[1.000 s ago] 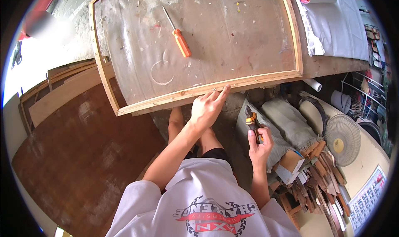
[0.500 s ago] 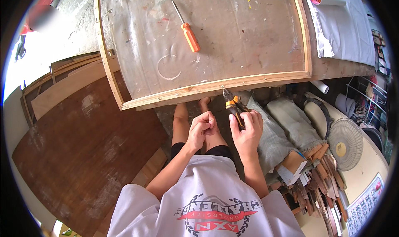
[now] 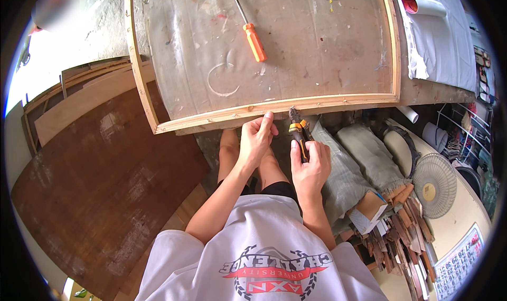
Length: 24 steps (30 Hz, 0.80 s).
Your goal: The person assembles a rectangular wooden frame on a workbench. They use pliers to remove nails, a screwdriver to pry and adjust joints, and a hammer to tap pieces into place. The person handles the frame, tools, and a roll of white material during the process.
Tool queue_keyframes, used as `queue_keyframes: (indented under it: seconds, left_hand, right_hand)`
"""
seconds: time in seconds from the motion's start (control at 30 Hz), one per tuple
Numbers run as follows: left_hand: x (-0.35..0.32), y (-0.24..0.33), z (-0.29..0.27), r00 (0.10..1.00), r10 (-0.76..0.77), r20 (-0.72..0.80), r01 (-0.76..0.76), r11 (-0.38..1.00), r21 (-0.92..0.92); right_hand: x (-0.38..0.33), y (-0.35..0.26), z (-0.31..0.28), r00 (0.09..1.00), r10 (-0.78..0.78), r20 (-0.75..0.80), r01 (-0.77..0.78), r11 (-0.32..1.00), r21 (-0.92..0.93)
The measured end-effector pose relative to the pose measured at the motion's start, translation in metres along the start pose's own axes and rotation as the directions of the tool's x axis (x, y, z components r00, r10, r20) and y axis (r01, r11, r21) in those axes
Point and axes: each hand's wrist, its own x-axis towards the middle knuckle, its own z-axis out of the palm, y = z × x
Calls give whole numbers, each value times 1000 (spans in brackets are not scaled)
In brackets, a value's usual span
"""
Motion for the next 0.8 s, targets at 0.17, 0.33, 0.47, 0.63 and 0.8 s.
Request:
queue_keyframes:
  seconds: [0.17,0.33,0.47,0.63,0.8]
  left_hand:
    - [2,1,-1,1000,20,19,-20,999,-29]
    - [2,3,-2,1000,4,27,-4,999,-33]
    - [3,4,-5,999,-3,50,4,1000,-6]
    - [3,11,-7,996,-36,80,36,999,5]
    - [-6,26,-31,939,-123,320,180,972,-154]
  right_hand:
    - [-1,38,9,964,218,153,-264,859,439]
    - [-6,60,25,920,270,284,-391,587,709]
    - [-17,56,33,965,222,141,-262,837,480]
    - [-19,44,37,916,325,235,-375,488,788]
    - [-5,33,0,981,-74,179,-20,880,474]
